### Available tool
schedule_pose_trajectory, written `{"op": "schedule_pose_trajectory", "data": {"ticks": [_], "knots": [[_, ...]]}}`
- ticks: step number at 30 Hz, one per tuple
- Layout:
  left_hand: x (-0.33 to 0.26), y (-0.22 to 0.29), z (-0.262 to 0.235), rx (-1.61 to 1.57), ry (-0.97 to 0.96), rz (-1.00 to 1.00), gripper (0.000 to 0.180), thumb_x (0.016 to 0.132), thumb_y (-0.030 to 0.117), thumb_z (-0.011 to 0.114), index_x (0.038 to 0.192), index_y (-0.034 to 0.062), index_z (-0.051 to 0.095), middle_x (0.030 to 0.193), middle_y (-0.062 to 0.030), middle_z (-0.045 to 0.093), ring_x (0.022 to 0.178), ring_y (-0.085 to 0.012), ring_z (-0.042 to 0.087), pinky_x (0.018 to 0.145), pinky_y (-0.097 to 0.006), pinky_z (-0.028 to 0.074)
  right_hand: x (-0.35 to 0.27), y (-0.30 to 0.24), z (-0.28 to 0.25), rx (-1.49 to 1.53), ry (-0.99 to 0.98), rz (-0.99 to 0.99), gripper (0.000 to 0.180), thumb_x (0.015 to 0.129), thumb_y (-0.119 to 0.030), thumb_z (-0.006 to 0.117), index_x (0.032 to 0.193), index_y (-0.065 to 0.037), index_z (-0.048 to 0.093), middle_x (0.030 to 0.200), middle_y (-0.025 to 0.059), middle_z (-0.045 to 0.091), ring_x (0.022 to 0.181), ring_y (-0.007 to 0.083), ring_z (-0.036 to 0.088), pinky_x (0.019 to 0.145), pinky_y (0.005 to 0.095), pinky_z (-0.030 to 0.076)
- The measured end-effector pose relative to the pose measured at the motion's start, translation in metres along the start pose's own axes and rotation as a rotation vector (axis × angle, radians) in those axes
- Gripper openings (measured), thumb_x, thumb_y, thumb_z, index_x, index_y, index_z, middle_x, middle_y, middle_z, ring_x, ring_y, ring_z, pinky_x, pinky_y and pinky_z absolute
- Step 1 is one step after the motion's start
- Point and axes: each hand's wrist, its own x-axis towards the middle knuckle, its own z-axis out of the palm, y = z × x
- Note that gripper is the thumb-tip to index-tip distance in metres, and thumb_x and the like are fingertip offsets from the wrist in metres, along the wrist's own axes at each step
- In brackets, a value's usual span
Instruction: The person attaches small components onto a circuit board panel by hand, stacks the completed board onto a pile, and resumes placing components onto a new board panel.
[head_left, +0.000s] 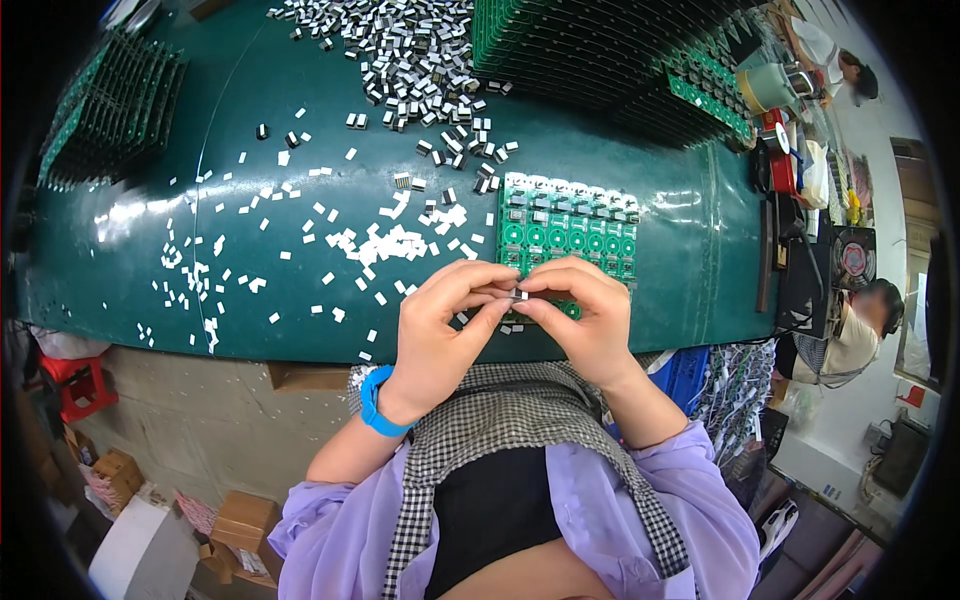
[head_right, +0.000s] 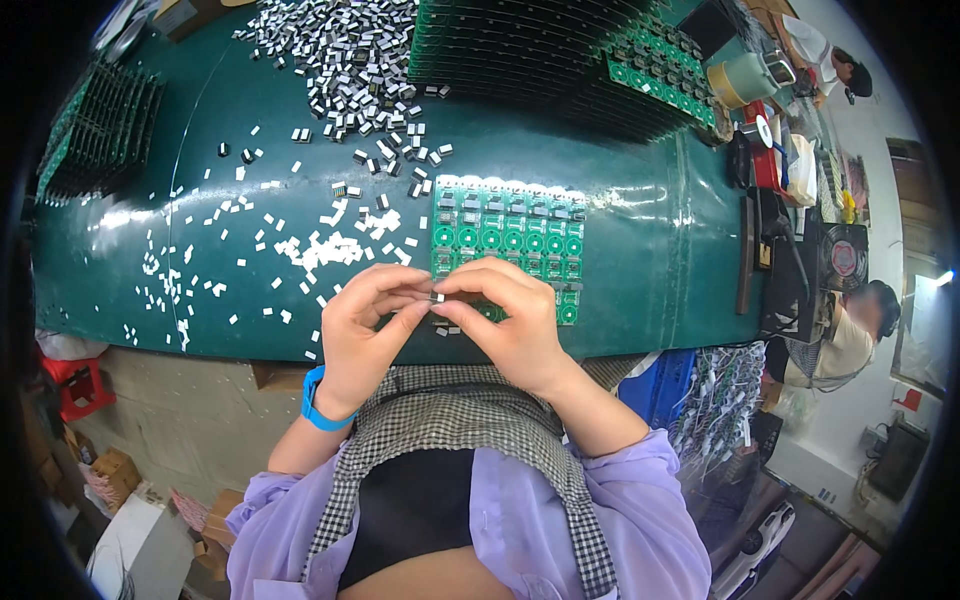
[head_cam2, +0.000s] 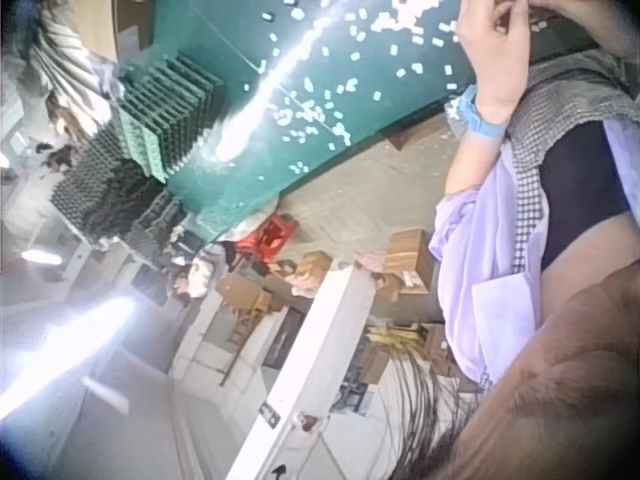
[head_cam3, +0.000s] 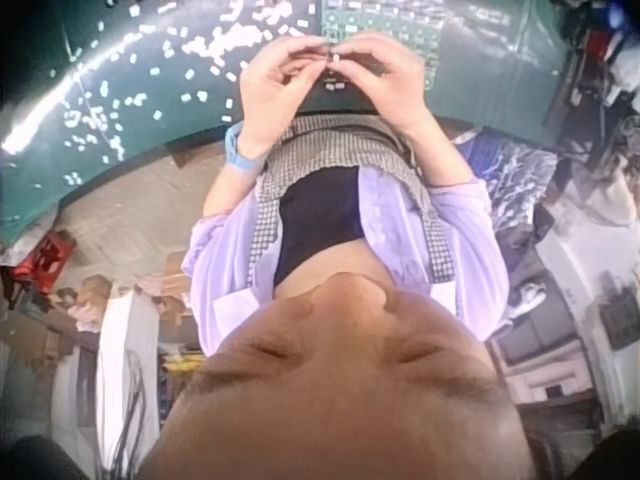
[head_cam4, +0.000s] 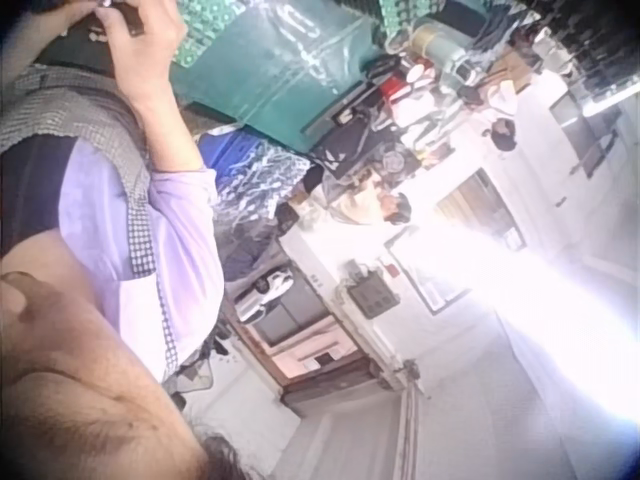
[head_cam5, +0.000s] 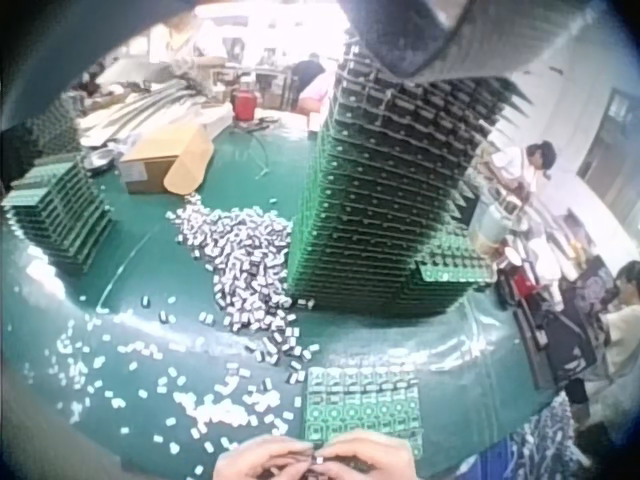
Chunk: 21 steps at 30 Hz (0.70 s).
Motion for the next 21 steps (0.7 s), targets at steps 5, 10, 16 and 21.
{"op": "schedule_pose_trajectory", "data": {"ticks": [5, 10, 16, 21], "knots": [[0.009, 0.003, -0.008, 0.830, 0.182, 0.381, 0.022, 0.069, -0.006, 0.065, 0.089, 0.0031, 0.065, 0.098, -0.0089, 0.060, 0.089, -0.0277, 0.056, 0.077, -0.038, 0.043, 0.002, -0.002, 0.002, 0.087, 0.092, 0.071, 0.019, 0.072, 0.002, 0.073, 0.090, 0.001, 0.066, 0.088, 0.0099, 0.065, 0.080, 0.0159, 0.065, 0.070, 0.0264, 0.055], [0.009, 0.007, -0.009, 0.534, 0.000, 0.353, 0.018, 0.069, -0.001, 0.070, 0.085, 0.0036, 0.064, 0.086, -0.0060, 0.062, 0.083, -0.0247, 0.057, 0.075, -0.035, 0.045, 0.004, -0.001, 0.001, 0.089, 0.052, 0.033, 0.018, 0.071, 0.001, 0.074, 0.086, 0.001, 0.066, 0.087, 0.0095, 0.065, 0.079, 0.0157, 0.065, 0.069, 0.0261, 0.055], [0.010, 0.002, -0.011, 0.404, -0.069, 0.401, 0.012, 0.069, -0.003, 0.069, 0.077, 0.0015, 0.062, 0.077, -0.0072, 0.062, 0.073, -0.0236, 0.059, 0.066, -0.033, 0.046, 0.005, 0.000, -0.004, 0.037, -0.048, -0.104, 0.019, 0.068, 0.000, 0.076, 0.084, -0.001, 0.065, 0.086, 0.0084, 0.066, 0.077, 0.0175, 0.065, 0.067, 0.0263, 0.053], [0.011, -0.005, -0.013, 0.296, -0.149, 0.455, 0.014, 0.068, -0.003, 0.069, 0.078, 0.0009, 0.060, 0.078, -0.0080, 0.061, 0.073, -0.0248, 0.059, 0.066, -0.034, 0.046, 0.006, -0.008, -0.005, 0.163, -0.135, -0.036, 0.019, 0.069, 0.001, 0.075, 0.084, 0.000, 0.064, 0.084, 0.0084, 0.065, 0.077, 0.0179, 0.065, 0.067, 0.0269, 0.052]]}}
